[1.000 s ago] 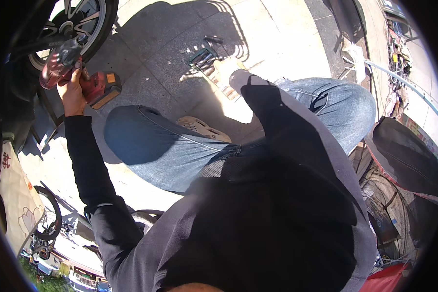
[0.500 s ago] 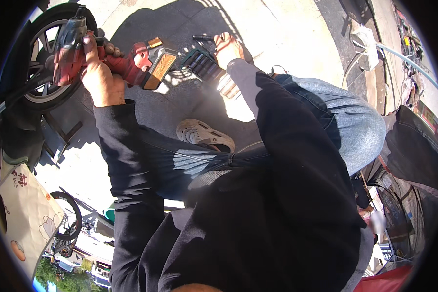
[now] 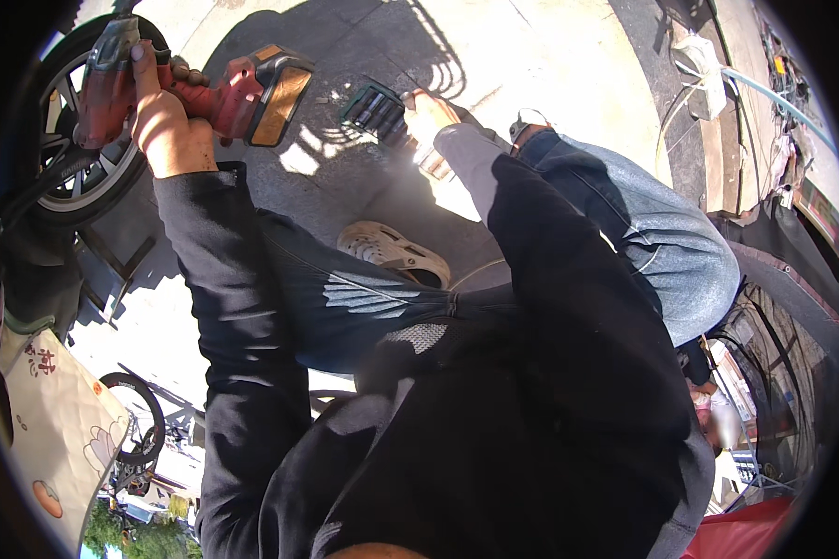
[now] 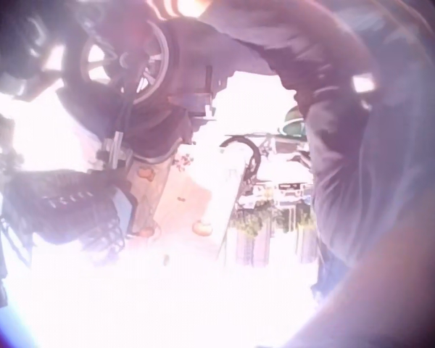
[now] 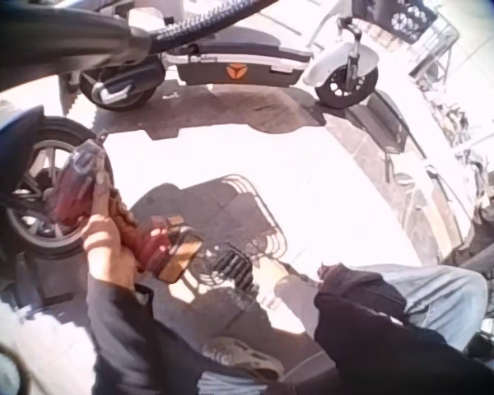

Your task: The person uses a cordless impact wrench to remove a wheel from a scooter, then moves a bicycle and positions it for repair. They use a tire lever to remove the tire from the rim, deflate the inner tube, and inspect the components.

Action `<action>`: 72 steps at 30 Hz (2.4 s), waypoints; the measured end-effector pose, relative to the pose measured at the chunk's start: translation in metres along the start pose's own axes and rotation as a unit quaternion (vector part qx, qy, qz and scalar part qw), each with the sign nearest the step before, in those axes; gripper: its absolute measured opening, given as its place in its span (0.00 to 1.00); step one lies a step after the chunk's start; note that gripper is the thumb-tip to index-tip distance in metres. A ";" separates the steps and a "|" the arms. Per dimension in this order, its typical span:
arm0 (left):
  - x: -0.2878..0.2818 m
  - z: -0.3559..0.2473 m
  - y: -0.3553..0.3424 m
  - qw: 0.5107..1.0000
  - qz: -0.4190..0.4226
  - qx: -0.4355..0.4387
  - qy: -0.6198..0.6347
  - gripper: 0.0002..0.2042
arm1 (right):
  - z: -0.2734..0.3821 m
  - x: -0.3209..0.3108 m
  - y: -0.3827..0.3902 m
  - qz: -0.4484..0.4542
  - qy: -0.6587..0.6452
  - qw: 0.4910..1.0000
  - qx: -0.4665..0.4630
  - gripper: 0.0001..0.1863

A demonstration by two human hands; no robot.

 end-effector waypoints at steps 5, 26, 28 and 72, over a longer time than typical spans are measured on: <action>0.007 0.015 -0.021 0.999 -0.018 0.005 0.041 0.16 | 0.021 0.034 0.026 -0.058 0.052 0.991 0.104 0.24; 0.006 0.020 -0.035 0.998 -0.058 0.020 0.016 0.16 | -0.038 0.017 0.018 0.113 -0.375 0.911 0.131 0.13; -0.005 0.026 -0.030 0.997 -0.072 0.016 0.005 0.16 | -0.019 0.014 0.041 0.097 -0.360 0.922 0.108 0.13; 0.024 0.244 0.070 0.925 0.017 -0.378 0.041 0.17 | -0.017 -0.013 -0.048 0.063 0.144 0.988 -0.008 0.41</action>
Point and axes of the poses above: each hand's wrist, its own y-axis away from the middle knuckle, its own x-axis out of the palm, z = x × y, the point moved 2 cm from there along -y, towards the middle knuckle, and after that the axes turned 9 degrees about z, right-handed, at the moved point
